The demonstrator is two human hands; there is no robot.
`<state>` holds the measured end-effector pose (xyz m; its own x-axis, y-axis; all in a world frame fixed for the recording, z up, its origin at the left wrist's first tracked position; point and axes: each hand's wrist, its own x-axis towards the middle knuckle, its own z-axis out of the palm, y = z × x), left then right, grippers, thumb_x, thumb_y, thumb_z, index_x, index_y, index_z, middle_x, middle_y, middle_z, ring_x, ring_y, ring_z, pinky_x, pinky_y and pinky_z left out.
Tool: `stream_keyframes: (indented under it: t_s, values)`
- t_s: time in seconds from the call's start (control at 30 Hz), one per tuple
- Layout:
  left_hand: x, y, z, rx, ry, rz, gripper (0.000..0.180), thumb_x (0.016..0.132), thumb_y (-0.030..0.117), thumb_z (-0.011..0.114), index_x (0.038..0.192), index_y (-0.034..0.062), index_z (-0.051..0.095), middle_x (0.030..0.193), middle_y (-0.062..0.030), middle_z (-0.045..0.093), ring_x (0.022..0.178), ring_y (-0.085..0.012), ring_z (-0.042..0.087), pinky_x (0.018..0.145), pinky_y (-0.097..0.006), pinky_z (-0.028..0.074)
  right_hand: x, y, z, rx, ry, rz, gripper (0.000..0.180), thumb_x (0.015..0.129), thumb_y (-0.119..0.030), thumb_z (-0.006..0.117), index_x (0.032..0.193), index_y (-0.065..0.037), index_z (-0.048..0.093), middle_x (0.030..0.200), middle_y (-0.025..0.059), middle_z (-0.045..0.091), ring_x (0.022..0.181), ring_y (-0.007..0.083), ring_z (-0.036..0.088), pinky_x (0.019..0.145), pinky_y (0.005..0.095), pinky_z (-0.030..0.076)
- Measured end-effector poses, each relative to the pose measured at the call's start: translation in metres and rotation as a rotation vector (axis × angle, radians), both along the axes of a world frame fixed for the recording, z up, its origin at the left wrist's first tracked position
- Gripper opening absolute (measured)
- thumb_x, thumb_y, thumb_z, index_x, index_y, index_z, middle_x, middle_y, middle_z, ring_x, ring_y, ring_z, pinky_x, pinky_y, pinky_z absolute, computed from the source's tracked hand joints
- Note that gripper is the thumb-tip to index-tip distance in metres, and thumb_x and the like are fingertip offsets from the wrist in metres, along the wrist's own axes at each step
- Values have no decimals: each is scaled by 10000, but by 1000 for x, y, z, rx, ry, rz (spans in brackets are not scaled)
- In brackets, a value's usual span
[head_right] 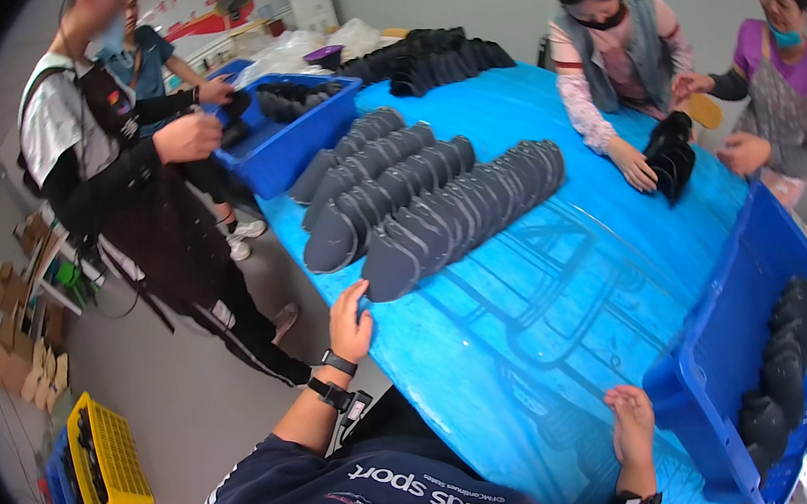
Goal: The person is sorting and arranging dark shoe upper components on a table in a manufacturing setting.
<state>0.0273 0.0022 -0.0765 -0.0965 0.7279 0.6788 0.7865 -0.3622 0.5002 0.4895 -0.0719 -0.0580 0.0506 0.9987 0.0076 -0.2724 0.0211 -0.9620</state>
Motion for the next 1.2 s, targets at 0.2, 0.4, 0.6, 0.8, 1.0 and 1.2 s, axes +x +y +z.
stream_keyframes:
  t_s: [0.2,0.4,0.6,0.8,1.0,1.2]
  values:
    - [-3,-4,2,-42,4,20,472,682,55,481,1152,42,447,1174,-156,469,1057,-321,448,900,-380,328,1,2,-1,-60,107,-6,155,831,-40,503,982,-14,478,903,83,536,835,145,513,820,265,406]
    - [-4,-3,2,-51,3,19,476,679,47,486,1154,36,448,1171,-147,485,1049,-304,461,894,-374,335,1,4,1,-76,118,-19,147,833,-43,503,976,-16,483,895,82,547,826,142,519,809,258,414]
    - [-12,-3,2,-87,43,-44,504,687,49,504,1187,54,440,1196,-145,476,1006,-307,483,876,-379,354,-2,4,6,-71,114,-27,144,833,-52,508,970,-14,485,879,78,553,819,136,526,801,254,420]
    - [-18,-4,5,-114,47,-128,494,707,62,522,1195,52,442,1188,-140,486,984,-293,498,861,-382,367,-1,3,2,-65,99,-32,148,833,-48,505,975,-14,483,877,81,558,812,135,531,792,252,426]
    - [-16,-5,11,-139,116,-189,479,721,54,505,1195,108,467,1071,-115,547,958,-283,509,832,-377,378,1,2,4,-58,111,-19,152,829,-38,504,977,-11,479,890,84,555,821,137,528,803,255,419]
    - [-5,-3,-2,-11,-82,-29,375,622,7,453,948,102,612,934,-159,546,876,-332,499,781,-414,388,3,-2,4,-13,86,-19,186,817,-34,510,997,-1,480,931,105,552,873,184,530,826,314,408]
